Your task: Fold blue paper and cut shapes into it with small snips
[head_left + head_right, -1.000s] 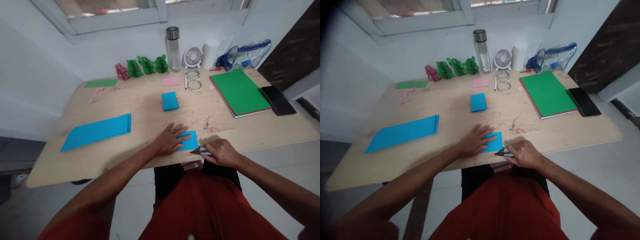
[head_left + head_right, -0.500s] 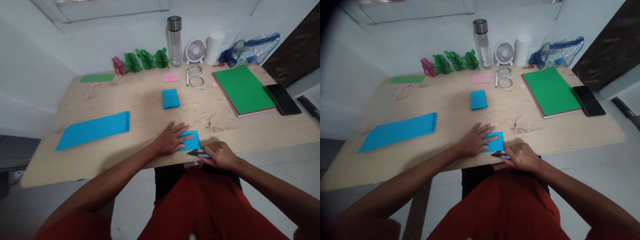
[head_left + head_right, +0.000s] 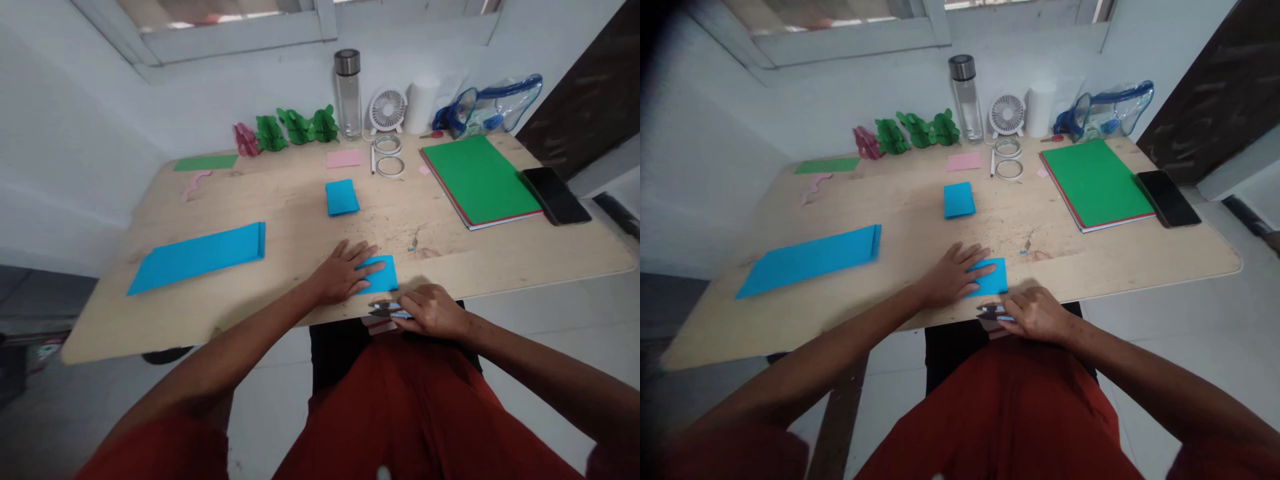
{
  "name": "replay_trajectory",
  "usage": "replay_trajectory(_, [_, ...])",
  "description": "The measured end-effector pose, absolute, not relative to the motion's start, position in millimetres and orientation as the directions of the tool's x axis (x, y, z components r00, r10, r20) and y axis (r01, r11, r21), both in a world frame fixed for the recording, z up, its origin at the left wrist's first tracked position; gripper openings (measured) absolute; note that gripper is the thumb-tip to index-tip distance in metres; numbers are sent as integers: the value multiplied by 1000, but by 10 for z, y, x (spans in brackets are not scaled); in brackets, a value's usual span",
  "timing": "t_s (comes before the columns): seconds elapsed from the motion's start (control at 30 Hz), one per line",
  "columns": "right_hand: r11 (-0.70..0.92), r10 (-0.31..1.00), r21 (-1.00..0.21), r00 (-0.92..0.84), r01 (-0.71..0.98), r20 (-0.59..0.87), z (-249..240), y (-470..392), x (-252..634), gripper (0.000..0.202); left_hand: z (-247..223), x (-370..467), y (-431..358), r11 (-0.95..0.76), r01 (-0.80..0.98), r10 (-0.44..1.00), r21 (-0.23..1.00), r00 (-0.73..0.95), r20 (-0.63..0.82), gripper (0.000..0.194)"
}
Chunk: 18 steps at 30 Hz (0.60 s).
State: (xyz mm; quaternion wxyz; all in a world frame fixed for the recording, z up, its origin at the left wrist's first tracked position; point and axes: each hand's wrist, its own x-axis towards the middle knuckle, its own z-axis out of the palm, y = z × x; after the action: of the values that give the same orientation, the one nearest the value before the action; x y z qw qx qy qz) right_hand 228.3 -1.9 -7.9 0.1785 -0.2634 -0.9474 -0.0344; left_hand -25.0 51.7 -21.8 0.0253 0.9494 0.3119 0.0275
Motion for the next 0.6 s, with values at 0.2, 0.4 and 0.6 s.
replay_trajectory(0.2, [819, 542, -51, -741, 571, 396, -2, -81, 2553, 28, -220, -110, 218, -688, 710, 724, 148, 686, 73, 50])
replay_trajectory(0.4, [691, 652, -63, -583, 720, 486, 16, -39, 2914, 20, -75, -32, -58, -475, 766, 877, 432, 452, 163, 57])
replay_trajectory(0.6, [646, 702, -125, -522, 753, 485, -59, -53, 2869, 17, 22, -88, -119, -246, 765, 967, 595, 150, 207, 58])
